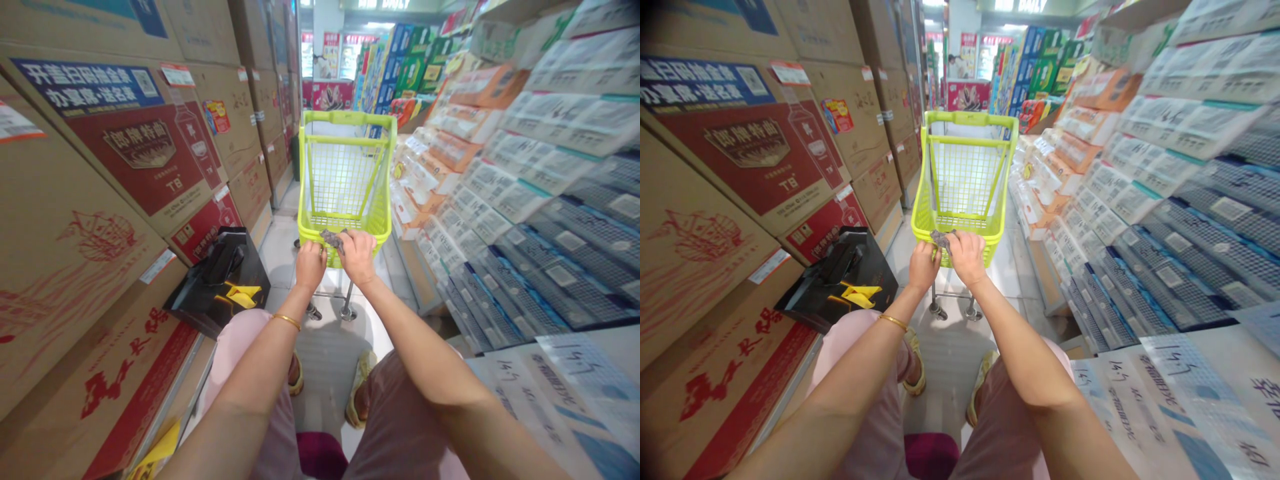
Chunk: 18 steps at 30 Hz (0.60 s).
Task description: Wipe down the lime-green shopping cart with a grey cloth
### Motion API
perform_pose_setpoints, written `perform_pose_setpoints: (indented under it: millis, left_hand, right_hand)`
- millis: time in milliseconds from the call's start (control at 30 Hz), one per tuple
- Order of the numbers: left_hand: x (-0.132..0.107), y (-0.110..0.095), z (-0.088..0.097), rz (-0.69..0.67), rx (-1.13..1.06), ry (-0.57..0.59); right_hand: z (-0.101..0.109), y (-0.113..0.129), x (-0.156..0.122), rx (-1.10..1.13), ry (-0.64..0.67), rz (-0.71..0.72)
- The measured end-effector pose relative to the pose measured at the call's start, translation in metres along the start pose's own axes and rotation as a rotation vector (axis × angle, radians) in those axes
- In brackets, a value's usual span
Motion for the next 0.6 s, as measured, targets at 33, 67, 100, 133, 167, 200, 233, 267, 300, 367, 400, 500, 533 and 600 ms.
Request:
perform_pose_setpoints:
  millis: [33, 67, 100, 133, 167, 200, 233, 267, 300, 367, 400, 500, 533, 600]
  left_hand:
    - [0.0, 0.0, 0.0, -0.001, -0.005, 0.003]
    - [0.0, 0.0, 0.0, -0.003, -0.009, 0.005]
    - [0.0, 0.0, -0.001, -0.007, -0.011, 0.008]
    - [0.0, 0.0, 0.0, -0.011, -0.01, 0.01]
    - [0.0, 0.0, 0.0, -0.013, -0.009, 0.011]
    - [0.001, 0.0, 0.0, -0.013, -0.007, 0.015]
    - [0.001, 0.001, 0.0, -0.01, -0.005, 0.02]
    - [0.002, 0.001, 0.001, -0.005, -0.006, 0.025]
    - [0.002, 0.002, 0.001, 0.001, -0.01, 0.028]
    - [0.003, 0.005, 0.003, 0.002, -0.015, 0.026]
    - [0.004, 0.005, 0.004, -0.003, -0.012, 0.019]
    - [0.004, 0.01, 0.008, -0.012, 0.011, -0.005]
    - [0.004, 0.012, 0.01, -0.008, 0.017, -0.012]
    - [0.003, 0.015, 0.014, 0.007, 0.024, -0.019]
  right_hand:
    - [0.002, -0.001, 0.002, -0.002, -0.006, -0.011]
    - [0.003, -0.001, 0.003, -0.004, -0.01, -0.017]
    - [0.003, -0.001, 0.004, -0.004, -0.009, -0.02]
    - [0.002, 0.0, 0.003, -0.003, -0.006, -0.02]
    - [-0.001, 0.0, 0.002, -0.001, -0.002, -0.019]
    - [-0.004, 0.001, 0.0, 0.0, 0.004, -0.017]
    - [-0.008, 0.002, -0.004, -0.001, 0.01, -0.013]
    - [-0.013, 0.004, -0.008, -0.002, 0.016, -0.003]
    - [-0.017, 0.007, -0.013, -0.005, 0.026, 0.016]
    - [-0.026, 0.015, -0.025, -0.01, 0.054, 0.082]
    - [-0.03, 0.019, -0.031, -0.012, 0.076, 0.122]
    - [-0.041, 0.029, -0.046, -0.013, 0.168, 0.212]
    - [-0.043, 0.031, -0.049, -0.008, 0.201, 0.231]
    - [-0.043, 0.033, -0.052, 0.009, 0.235, 0.258]
Point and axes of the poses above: each hand's wrist, its own x-axis towards the middle knuckle, its own z-axis out of the back of the hand, y = z × x, the point moved 8 cm from there along x, towards the middle knuckle, and after that the axes turned 6 degrees about -x, right-handed, at the moved point
